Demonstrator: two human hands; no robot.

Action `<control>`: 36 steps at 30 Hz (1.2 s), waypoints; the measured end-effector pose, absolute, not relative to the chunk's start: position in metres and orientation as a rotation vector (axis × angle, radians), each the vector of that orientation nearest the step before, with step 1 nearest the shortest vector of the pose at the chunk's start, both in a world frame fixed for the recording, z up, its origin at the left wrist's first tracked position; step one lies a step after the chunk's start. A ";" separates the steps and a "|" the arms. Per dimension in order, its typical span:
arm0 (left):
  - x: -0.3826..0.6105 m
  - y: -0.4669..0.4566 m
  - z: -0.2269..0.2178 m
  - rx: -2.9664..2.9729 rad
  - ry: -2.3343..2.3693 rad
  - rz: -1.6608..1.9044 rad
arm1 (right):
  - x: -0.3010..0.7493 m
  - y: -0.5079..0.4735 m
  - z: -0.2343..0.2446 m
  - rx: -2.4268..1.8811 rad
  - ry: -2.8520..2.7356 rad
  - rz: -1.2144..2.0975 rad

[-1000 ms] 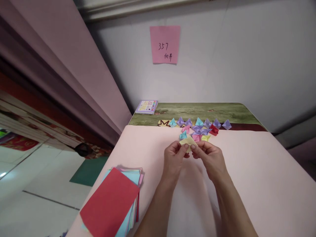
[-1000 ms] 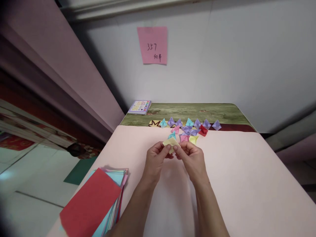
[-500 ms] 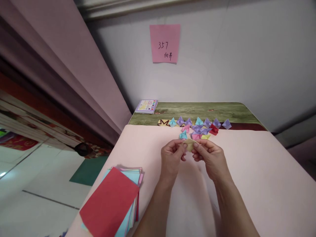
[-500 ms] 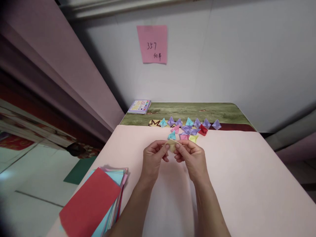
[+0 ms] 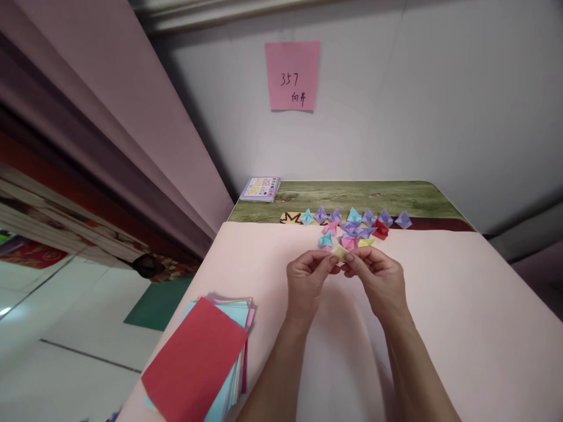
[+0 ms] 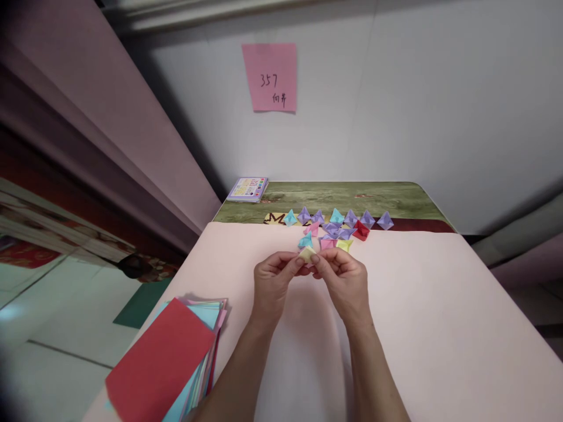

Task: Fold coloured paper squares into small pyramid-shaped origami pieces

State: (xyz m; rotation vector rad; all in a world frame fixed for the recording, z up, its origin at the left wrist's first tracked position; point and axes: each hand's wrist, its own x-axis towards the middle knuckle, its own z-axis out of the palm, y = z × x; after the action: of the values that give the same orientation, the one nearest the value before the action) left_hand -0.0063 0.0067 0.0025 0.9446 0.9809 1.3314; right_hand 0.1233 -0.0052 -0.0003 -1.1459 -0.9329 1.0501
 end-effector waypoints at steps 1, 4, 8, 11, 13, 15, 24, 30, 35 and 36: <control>-0.005 0.006 0.002 0.939 0.986 1.349 | 0.122 -0.005 0.000 -1.142 -0.924 1.041; -0.003 0.005 0.001 0.922 0.989 1.380 | 0.119 -0.004 0.000 -1.115 -0.891 1.027; -0.005 0.007 -0.001 0.947 1.008 1.361 | 0.122 -0.004 -0.002 -1.131 -0.905 1.085; -0.009 0.009 -0.002 1.032 1.014 1.279 | 0.127 -0.004 -0.004 -1.216 -0.972 1.165; -0.011 0.009 -0.002 1.067 1.002 1.199 | 0.129 -0.004 -0.006 -1.257 -1.001 1.173; -0.011 0.009 -0.002 1.042 0.986 1.151 | 0.130 -0.005 -0.007 -1.266 -0.989 1.141; -0.007 0.007 -0.002 0.987 0.997 1.079 | 0.125 -0.004 -0.008 -1.237 -0.926 1.128; -0.009 0.008 -0.006 1.036 0.987 1.068 | 0.128 -0.004 -0.007 -1.265 -0.931 1.169; -0.003 0.005 -0.006 0.995 0.964 1.023 | 0.124 -0.004 -0.007 -1.260 -0.836 1.094; -0.002 0.005 -0.006 1.010 0.969 0.991 | 0.124 -0.004 -0.007 -1.254 -0.820 1.094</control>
State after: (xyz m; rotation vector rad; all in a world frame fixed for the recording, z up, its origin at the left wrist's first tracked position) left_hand -0.0021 0.0048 -0.0056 1.0101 0.9691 0.9907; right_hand 0.1240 -0.0036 -0.0069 -1.2542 -0.8202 1.0945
